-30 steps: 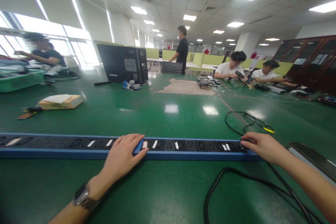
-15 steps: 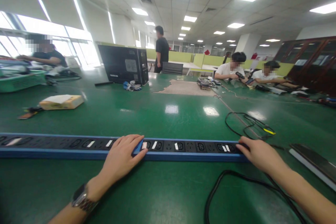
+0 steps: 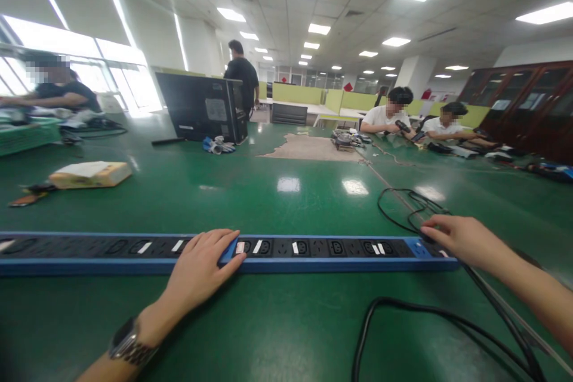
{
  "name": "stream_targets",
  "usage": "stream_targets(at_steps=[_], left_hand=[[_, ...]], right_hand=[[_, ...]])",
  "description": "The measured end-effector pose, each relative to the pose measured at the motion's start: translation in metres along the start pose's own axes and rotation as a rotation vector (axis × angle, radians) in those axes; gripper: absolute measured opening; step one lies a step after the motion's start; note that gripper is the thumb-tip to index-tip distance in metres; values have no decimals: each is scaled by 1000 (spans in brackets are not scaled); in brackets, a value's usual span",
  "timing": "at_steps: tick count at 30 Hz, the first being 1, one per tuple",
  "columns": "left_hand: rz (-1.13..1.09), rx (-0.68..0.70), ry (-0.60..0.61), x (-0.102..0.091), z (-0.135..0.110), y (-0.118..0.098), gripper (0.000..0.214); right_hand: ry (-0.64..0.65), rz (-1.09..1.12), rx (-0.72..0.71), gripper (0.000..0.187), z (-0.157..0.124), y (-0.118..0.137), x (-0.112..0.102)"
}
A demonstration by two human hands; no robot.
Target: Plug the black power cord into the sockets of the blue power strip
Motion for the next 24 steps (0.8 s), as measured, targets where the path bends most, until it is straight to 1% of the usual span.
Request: stream_targets(at_steps=[2,3,5,7,10,12,14,17,20,24], left_hand=[[-1,2,-3,0,-1,0,42],[0,4,-5,0,-1,0,42],[5,7,-5,0,-1,0,42],[11,8,-2,1,-1,-1,42],[6,7,-6,1,-1,0,43],[0,11,-11,1,-1,0,43],[5,11,-11,1,-2,0,43],[19,14,-4,1,-2,1,43],[25,22,6,2,-2,1,44],[25,28,5,2,-2,0,44]], right_hand=[[161,16,-28,32,-2,-6,15],[197,20,-28,32,-3,-9,20],[169,14,7,32,-3,-15,25],[174,-12,13,33,-2,-17,28],[205,-59,-68,34,-1,-11,36],[204,-102,-100,33,0,-10,43],[183,-133,-68,34,1,-15,51],[119,-113,-35,37,-2,-25,59],[74,-79,-64,36,-9,-30,63],[103,-104,-66,34,-9,-29,61]])
Point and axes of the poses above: each hand's wrist, its own z-axis towards the middle knuckle, its own x-axis out of the palm, y = z × x, the point moved 5 cm from there along z, towards the middle knuckle, and after that the axes turned 10 degrees about x, right-handed, at the moved point
